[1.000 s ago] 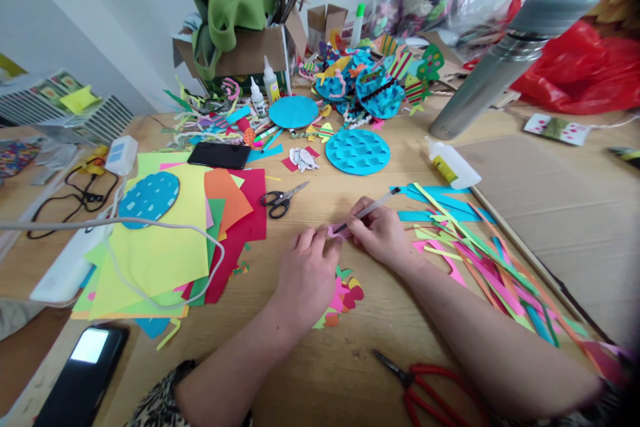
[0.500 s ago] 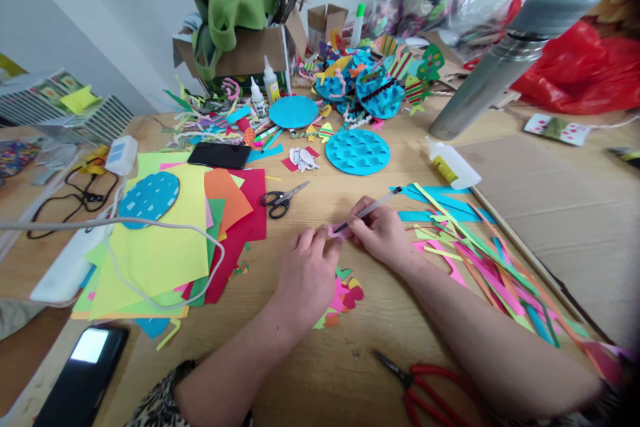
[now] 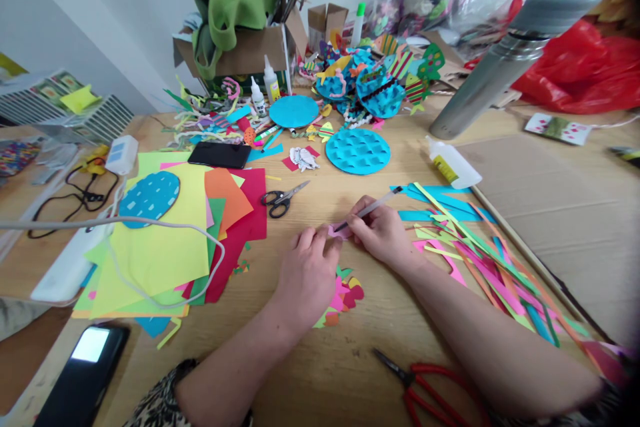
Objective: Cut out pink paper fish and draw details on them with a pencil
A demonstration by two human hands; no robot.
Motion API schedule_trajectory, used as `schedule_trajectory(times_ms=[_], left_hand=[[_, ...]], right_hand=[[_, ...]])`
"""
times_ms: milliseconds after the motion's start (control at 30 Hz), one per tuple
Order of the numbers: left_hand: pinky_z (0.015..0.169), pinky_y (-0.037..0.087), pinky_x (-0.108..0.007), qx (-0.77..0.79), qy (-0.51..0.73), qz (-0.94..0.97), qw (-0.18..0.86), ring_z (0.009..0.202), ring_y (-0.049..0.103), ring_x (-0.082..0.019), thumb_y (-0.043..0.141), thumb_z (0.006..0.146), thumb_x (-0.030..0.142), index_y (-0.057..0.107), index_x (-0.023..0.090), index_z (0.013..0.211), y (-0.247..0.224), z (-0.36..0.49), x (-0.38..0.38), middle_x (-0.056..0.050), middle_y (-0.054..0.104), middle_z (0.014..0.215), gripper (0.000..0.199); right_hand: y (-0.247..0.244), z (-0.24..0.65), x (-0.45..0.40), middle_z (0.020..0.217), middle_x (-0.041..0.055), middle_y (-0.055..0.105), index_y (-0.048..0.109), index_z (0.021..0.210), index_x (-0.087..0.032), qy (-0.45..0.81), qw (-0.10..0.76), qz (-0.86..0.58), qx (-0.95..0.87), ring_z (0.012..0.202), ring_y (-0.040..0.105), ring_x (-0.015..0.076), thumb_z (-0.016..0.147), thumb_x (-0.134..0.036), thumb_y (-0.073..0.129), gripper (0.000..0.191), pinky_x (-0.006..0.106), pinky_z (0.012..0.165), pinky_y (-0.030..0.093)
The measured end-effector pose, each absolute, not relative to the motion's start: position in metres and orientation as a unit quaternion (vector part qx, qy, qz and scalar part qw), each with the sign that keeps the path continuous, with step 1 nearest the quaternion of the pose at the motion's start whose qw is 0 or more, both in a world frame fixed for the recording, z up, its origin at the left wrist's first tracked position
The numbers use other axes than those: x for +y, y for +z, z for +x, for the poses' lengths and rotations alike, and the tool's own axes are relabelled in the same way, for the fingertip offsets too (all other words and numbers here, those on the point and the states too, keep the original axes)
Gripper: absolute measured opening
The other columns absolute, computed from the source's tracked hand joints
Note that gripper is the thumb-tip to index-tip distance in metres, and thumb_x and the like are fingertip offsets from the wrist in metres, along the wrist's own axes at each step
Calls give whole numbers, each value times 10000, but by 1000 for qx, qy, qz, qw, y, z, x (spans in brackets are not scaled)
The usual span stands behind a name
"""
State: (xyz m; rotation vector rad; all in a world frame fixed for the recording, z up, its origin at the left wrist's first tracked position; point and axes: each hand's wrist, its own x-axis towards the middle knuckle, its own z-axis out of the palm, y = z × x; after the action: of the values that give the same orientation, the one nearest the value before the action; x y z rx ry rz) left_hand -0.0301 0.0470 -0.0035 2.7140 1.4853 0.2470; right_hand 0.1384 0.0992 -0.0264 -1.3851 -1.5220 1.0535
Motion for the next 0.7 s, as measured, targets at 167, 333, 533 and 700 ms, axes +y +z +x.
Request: schedule_trajectory(times_ms=[167, 333, 533, 700], left_hand=[[913, 506, -457, 479, 73, 875, 18, 1076, 552, -284, 519, 902, 97, 622, 134, 1260, -3, -30, 47, -135, 620, 1296, 374], [927, 504, -458, 481, 68, 873, 25, 1080, 554, -287, 506, 910, 101, 618, 130, 1271, -3, -30, 47, -130, 621, 1297, 379], [933, 498, -460, 479, 75, 874, 19, 1079, 550, -281, 517, 899, 92, 617, 133, 1267, -4, -30, 47, -134, 624, 1284, 384], [927, 498, -453, 478, 78, 875, 15, 1077, 550, -277, 515, 897, 89, 619, 138, 1265, -5, -30, 47, -136, 628, 1275, 386]], right_hand=[[-26, 138, 100, 481, -30, 539, 496, 690, -217, 412, 399, -554, -603, 427, 515, 131, 757, -258, 574, 111, 234, 425, 365], [-26, 138, 99, 479, -32, 539, 500, 695, -213, 419, 400, -547, -604, 421, 508, 128, 755, -261, 572, 105, 234, 424, 362], [-27, 138, 99, 491, -31, 548, 504, 707, -211, 411, 400, -552, -605, 434, 522, 129, 757, -249, 570, 91, 231, 434, 372], [-27, 138, 99, 480, -33, 543, 502, 706, -212, 422, 395, -544, -609, 421, 513, 129, 753, -258, 569, 94, 230, 421, 361]])
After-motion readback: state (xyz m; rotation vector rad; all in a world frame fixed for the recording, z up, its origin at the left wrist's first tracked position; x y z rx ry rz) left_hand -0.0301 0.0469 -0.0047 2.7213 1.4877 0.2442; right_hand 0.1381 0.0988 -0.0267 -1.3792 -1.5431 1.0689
